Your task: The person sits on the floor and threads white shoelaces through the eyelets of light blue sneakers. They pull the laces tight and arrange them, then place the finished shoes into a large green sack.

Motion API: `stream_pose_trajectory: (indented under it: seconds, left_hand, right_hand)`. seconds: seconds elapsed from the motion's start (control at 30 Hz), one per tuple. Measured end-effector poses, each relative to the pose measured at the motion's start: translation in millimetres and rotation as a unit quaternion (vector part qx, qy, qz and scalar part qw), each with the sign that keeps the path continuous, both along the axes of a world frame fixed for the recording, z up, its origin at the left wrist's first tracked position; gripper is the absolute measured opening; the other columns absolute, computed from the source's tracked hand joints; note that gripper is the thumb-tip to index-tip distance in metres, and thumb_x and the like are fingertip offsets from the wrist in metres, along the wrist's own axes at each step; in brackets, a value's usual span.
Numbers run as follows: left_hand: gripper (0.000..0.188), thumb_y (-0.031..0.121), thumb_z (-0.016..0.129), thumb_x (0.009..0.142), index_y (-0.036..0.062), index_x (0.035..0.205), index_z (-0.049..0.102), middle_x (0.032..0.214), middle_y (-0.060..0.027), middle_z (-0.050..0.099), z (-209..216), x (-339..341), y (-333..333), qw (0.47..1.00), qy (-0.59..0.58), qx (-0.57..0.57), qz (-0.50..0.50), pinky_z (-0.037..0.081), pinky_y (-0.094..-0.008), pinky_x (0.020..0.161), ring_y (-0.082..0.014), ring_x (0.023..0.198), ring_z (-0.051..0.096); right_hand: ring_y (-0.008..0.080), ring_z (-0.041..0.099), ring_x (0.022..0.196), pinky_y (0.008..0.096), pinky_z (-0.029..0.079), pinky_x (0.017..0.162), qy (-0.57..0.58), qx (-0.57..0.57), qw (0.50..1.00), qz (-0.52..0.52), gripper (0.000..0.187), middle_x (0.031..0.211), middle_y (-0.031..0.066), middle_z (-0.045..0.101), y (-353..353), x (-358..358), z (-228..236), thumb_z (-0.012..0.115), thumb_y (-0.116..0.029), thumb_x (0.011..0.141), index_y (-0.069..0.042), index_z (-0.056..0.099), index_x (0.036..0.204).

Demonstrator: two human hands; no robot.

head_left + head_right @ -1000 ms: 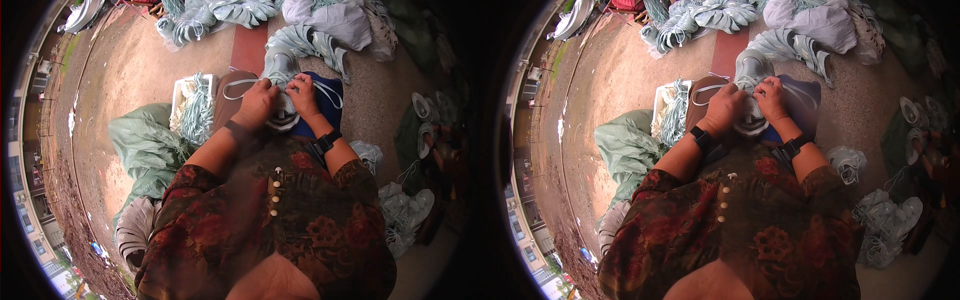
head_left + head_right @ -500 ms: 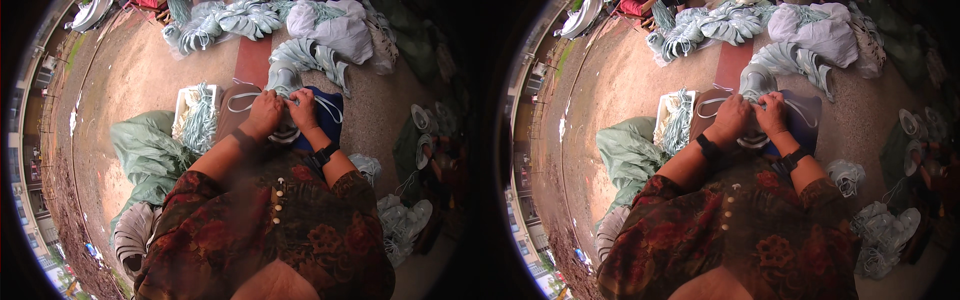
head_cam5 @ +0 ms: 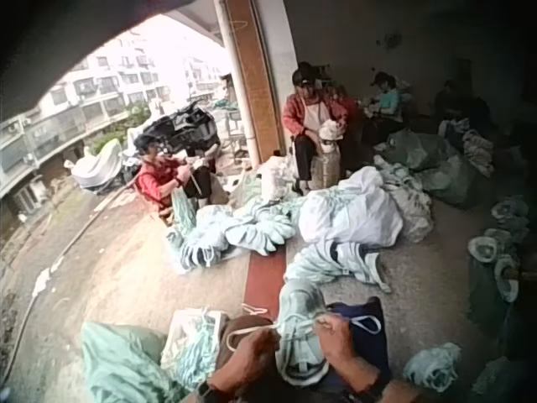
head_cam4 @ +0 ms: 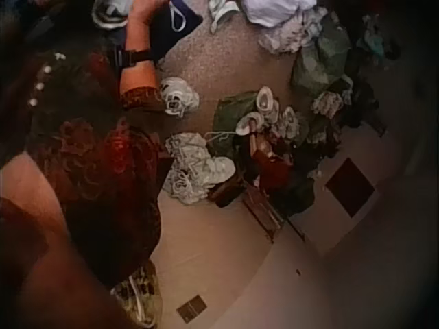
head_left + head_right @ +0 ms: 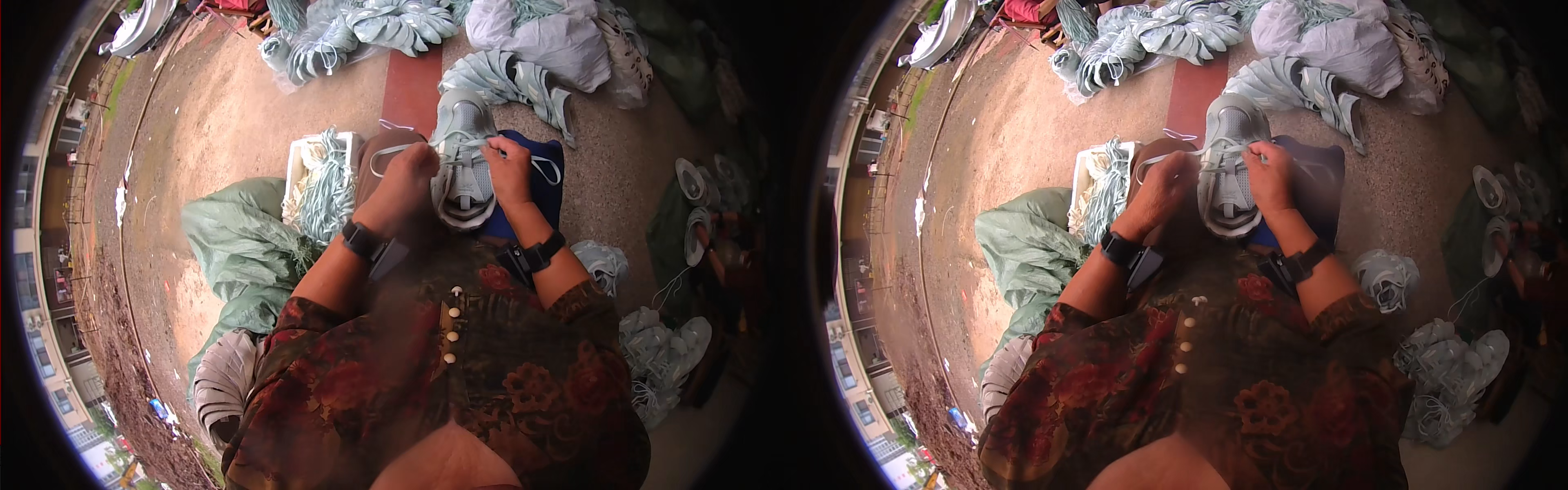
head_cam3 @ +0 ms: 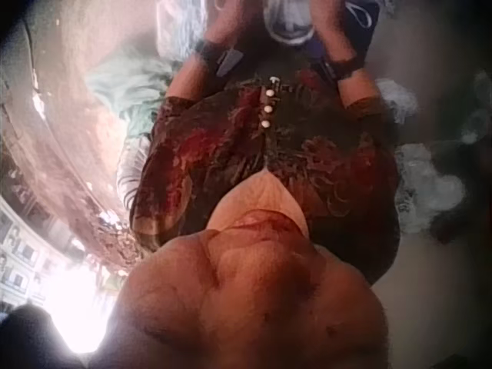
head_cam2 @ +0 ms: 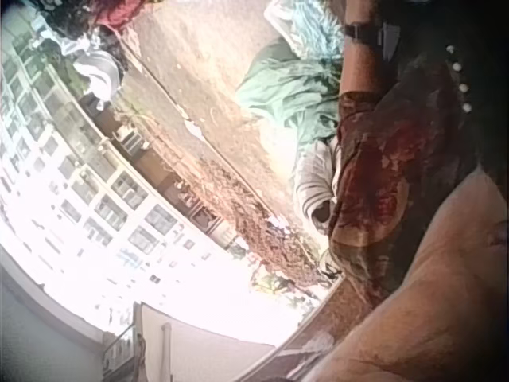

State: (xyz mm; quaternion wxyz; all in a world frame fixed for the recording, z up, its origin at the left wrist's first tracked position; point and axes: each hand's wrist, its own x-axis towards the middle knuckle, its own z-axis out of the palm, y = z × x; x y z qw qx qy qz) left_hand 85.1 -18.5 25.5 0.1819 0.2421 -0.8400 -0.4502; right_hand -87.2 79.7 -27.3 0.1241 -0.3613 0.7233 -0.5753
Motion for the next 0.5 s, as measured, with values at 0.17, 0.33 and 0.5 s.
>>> stream_pose_trajectory:
  seconds: [0.17, 0.33, 0.5]
  left_hand:
    - [0.007, 0.013, 0.047, 0.091, 0.0072, 0.087, 0.048, 0.084, -0.0046, 0.058, -5, -34, 7, 0.867, 0.124, 0.482, -0.014, 0.046, -0.0246, 0.058, -0.0118, 0.068, 0.057]
    - [0.003, 0.008, 0.048, 0.087, 0.0089, 0.084, 0.048, 0.070, -0.0011, 0.048, -30, -16, -11, 0.809, 0.218, 0.545, 0.045, 0.039, -0.0216, 0.053, -0.0098, 0.059, 0.045]
    - [0.021, 0.006, 0.046, 0.085, 0.0122, 0.068, 0.038, 0.061, 0.0036, 0.035, -31, 148, -103, 0.764, 0.366, 0.454, 0.275, 0.031, -0.0189, 0.049, -0.0063, 0.053, 0.035]
  right_hand:
    - [0.0097, 0.052, 0.058, 0.0210, 0.040, 0.052, -0.423, -0.114, 0.896, 0.071, 0.007, 0.075, 0.0070, 0.060, 7, 4, 25, 0.059, -0.009, 0.083, -0.002, 0.058, 0.082]
    - [0.0073, 0.049, 0.056, 0.0182, 0.034, 0.048, -0.361, -0.076, 0.929, 0.039, 0.008, 0.072, 0.0068, 0.059, 18, -24, 2, 0.051, -0.003, 0.082, -0.006, 0.053, 0.075]
    - [0.0076, 0.036, 0.054, 0.0227, 0.029, 0.044, -0.375, -0.272, 0.869, -0.173, 0.017, 0.063, -0.0020, 0.037, 156, -145, 5, 0.049, 0.006, 0.079, -0.009, 0.043, 0.073]
